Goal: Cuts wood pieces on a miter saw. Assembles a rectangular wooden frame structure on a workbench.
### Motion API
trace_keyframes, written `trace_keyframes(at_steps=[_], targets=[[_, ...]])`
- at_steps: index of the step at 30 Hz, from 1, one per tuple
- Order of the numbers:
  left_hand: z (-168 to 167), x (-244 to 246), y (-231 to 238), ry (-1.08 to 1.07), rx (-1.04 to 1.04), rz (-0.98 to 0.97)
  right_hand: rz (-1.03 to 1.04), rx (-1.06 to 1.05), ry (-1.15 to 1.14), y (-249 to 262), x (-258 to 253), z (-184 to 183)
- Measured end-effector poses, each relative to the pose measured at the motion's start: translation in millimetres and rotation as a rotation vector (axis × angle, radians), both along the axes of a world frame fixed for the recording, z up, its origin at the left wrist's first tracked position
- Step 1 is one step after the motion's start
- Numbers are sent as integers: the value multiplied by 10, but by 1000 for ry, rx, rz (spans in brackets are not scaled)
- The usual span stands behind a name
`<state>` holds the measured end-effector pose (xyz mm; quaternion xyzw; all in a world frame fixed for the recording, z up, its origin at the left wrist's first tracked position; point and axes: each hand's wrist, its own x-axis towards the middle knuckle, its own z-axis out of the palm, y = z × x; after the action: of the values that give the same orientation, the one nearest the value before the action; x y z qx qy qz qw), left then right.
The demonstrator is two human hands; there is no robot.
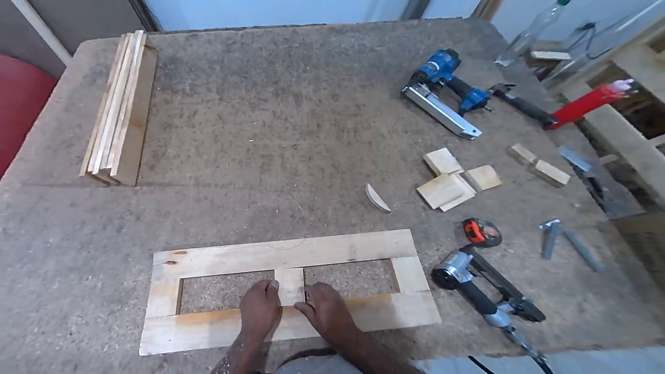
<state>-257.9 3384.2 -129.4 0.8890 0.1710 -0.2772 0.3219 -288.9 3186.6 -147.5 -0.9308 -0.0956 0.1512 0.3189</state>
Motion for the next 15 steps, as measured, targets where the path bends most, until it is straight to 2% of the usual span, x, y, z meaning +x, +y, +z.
trace_keyframes(at_steps=[3,6,10,15], targets=[[34,-5,35,-36,-35,-30,45,-67,-80,-11,14,-57],[-17,-192,149,-182,-60,-176,112,-124,-50,-22,25,-35],[-221,-477,229,-391,53,-305,208,-190,73,-24,92,93],[-210,-457,141,-423,252,-370,205,-199,37,-28,75,94]])
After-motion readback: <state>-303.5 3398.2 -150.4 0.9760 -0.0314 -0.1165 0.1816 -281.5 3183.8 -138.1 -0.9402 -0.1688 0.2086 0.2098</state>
